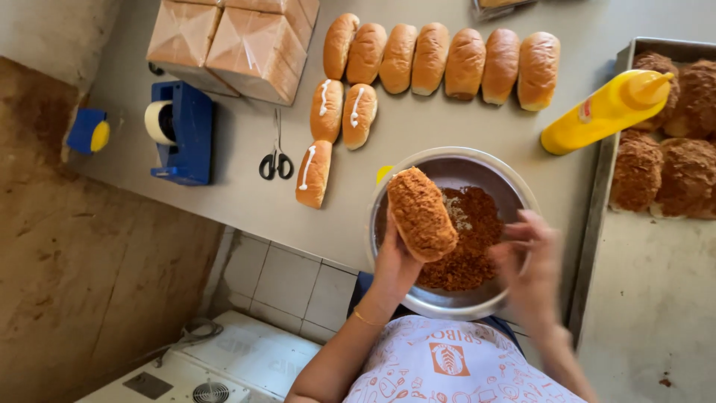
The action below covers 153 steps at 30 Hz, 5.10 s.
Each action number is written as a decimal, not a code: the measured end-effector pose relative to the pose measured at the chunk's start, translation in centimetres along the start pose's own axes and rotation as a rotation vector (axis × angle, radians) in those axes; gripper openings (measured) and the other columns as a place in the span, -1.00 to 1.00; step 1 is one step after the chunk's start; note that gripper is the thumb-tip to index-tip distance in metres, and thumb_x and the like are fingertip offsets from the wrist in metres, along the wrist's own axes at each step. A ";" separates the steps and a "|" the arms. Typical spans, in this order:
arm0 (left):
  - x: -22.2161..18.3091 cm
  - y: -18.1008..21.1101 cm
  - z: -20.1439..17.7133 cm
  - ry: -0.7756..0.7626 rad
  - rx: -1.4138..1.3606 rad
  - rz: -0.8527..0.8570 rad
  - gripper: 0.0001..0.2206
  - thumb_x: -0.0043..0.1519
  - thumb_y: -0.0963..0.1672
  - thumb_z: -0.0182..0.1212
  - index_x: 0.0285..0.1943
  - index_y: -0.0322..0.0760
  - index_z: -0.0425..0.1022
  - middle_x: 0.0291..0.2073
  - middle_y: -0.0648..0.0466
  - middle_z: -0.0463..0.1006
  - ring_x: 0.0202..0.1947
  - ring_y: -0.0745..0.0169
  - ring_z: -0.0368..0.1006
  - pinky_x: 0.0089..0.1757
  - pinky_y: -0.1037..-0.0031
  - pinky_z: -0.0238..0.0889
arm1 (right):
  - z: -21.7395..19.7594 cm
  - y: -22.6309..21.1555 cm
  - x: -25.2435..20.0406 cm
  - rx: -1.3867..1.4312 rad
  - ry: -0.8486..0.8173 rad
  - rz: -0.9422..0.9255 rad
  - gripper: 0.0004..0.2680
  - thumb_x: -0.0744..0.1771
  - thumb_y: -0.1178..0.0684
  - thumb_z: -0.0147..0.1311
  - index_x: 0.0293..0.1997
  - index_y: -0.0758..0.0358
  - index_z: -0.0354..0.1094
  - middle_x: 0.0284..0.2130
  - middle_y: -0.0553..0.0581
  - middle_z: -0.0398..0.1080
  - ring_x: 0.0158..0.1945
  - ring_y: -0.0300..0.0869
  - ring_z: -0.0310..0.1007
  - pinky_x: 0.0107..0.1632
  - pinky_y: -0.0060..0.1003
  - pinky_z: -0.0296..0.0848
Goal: Applying cream and meat floss coating to bread buns.
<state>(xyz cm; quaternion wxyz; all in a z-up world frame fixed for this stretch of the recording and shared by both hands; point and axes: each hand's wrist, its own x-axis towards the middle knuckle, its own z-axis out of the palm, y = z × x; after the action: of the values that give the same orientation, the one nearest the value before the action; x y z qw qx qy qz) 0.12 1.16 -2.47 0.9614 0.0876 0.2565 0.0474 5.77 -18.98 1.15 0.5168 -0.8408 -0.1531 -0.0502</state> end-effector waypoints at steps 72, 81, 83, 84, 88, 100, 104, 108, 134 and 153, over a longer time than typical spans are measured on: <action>16.6 -40.6 5.1 -0.259 1.010 -0.530 -0.46 0.20 -0.10 -0.07 0.43 -0.19 0.31 0.37 -0.03 0.32 0.32 0.00 0.29 0.16 0.08 0.22 | -22.4 26.0 -4.9 -0.201 0.678 0.538 -0.05 0.15 0.32 0.41 0.52 0.22 -0.56 0.13 0.47 0.28 0.14 0.35 0.38 0.21 0.22 0.36; 16.0 -39.3 7.8 -0.290 1.095 -0.395 -0.64 0.21 -0.14 -0.08 0.17 -0.18 0.46 0.19 0.02 0.44 0.30 0.14 0.22 0.16 0.15 0.24 | -24.3 29.6 3.8 -0.188 0.608 0.474 -0.08 0.17 0.34 0.38 0.51 0.17 -0.54 0.16 0.47 0.30 0.18 0.39 0.36 0.24 0.28 0.33; 15.9 -39.3 8.2 -0.294 1.093 -0.387 -0.65 0.21 -0.14 -0.08 0.16 -0.16 0.45 0.18 0.04 0.44 0.28 0.17 0.21 0.17 0.17 0.24 | -24.4 30.0 5.1 -0.169 0.602 0.451 -0.09 0.18 0.34 0.37 0.51 0.16 -0.53 0.16 0.46 0.29 0.18 0.38 0.36 0.24 0.26 0.32; 15.8 -39.4 8.2 -0.307 1.097 -0.386 -0.65 0.22 -0.13 -0.08 0.18 -0.16 0.45 0.18 0.04 0.43 0.28 0.17 0.21 0.17 0.17 0.23 | -24.4 30.2 5.5 -0.163 0.591 0.453 -0.09 0.18 0.33 0.37 0.52 0.13 -0.53 0.17 0.43 0.30 0.19 0.36 0.37 0.25 0.24 0.32; 16.1 -39.6 7.3 -0.347 1.093 -0.381 -0.66 0.23 -0.13 -0.09 0.17 -0.17 0.43 0.18 0.03 0.43 0.30 0.18 0.18 0.19 0.18 0.19 | -24.4 31.0 6.8 -0.142 0.569 0.448 -0.08 0.18 0.34 0.37 0.53 0.09 -0.52 0.19 0.40 0.30 0.20 0.33 0.37 0.27 0.20 0.31; 15.6 -40.0 7.0 -0.367 1.061 -0.376 -0.65 0.27 -0.13 -0.10 0.25 -0.13 0.37 0.19 0.08 0.42 0.28 0.27 0.17 0.19 0.26 0.17 | -24.9 32.1 8.0 -0.170 0.524 0.412 -0.05 0.18 0.36 0.39 0.53 0.01 -0.56 0.20 0.40 0.29 0.21 0.34 0.37 0.26 0.23 0.33; 13.8 -39.1 9.1 -0.368 1.041 -0.380 -0.52 0.25 -0.15 -0.13 0.41 -0.19 0.22 0.20 0.08 0.36 0.31 0.23 0.12 0.19 0.24 0.16 | -24.9 31.7 7.9 -0.189 0.513 0.406 -0.05 0.18 0.38 0.38 0.53 0.01 -0.56 0.19 0.44 0.28 0.20 0.37 0.37 0.25 0.25 0.34; 11.3 -36.8 11.4 -0.340 0.951 -0.394 -0.51 0.24 -0.15 -0.10 0.42 -0.25 0.23 0.29 0.03 0.31 0.36 0.15 0.13 0.19 0.18 0.19 | -25.4 30.7 8.0 -0.199 0.485 0.387 -0.04 0.17 0.43 0.34 0.53 0.03 -0.59 0.25 0.52 0.20 0.26 0.43 0.29 0.32 0.29 0.28; -3.4 4.1 0.7 -0.133 0.951 0.664 -0.59 0.34 -0.16 0.01 0.39 -0.34 0.16 0.21 -0.09 0.37 0.14 0.20 0.38 0.15 0.44 0.22 | 5.9 -2.6 2.0 -0.343 -0.492 -0.182 -0.84 0.34 0.01 0.12 0.00 -0.03 0.34 -0.23 0.05 0.38 -0.08 0.01 0.47 -0.04 -0.08 0.51; 4.5 19.3 -13.4 0.150 0.790 0.713 -0.44 0.43 -0.02 -0.17 0.56 -0.22 -0.22 0.36 -0.25 0.20 0.36 -0.07 0.13 0.30 0.14 -0.05 | 36.1 -6.4 1.3 0.492 -0.229 0.589 -0.11 0.16 0.23 0.46 0.47 0.09 -0.43 0.28 0.50 -0.04 0.35 0.24 0.09 0.36 0.01 0.14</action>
<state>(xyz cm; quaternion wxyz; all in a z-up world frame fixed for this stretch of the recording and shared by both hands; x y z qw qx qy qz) -3.66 22.64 -12.38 0.7585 0.5208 0.2771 0.2768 2.35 15.85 -9.71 0.6747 -0.6999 0.0302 0.2323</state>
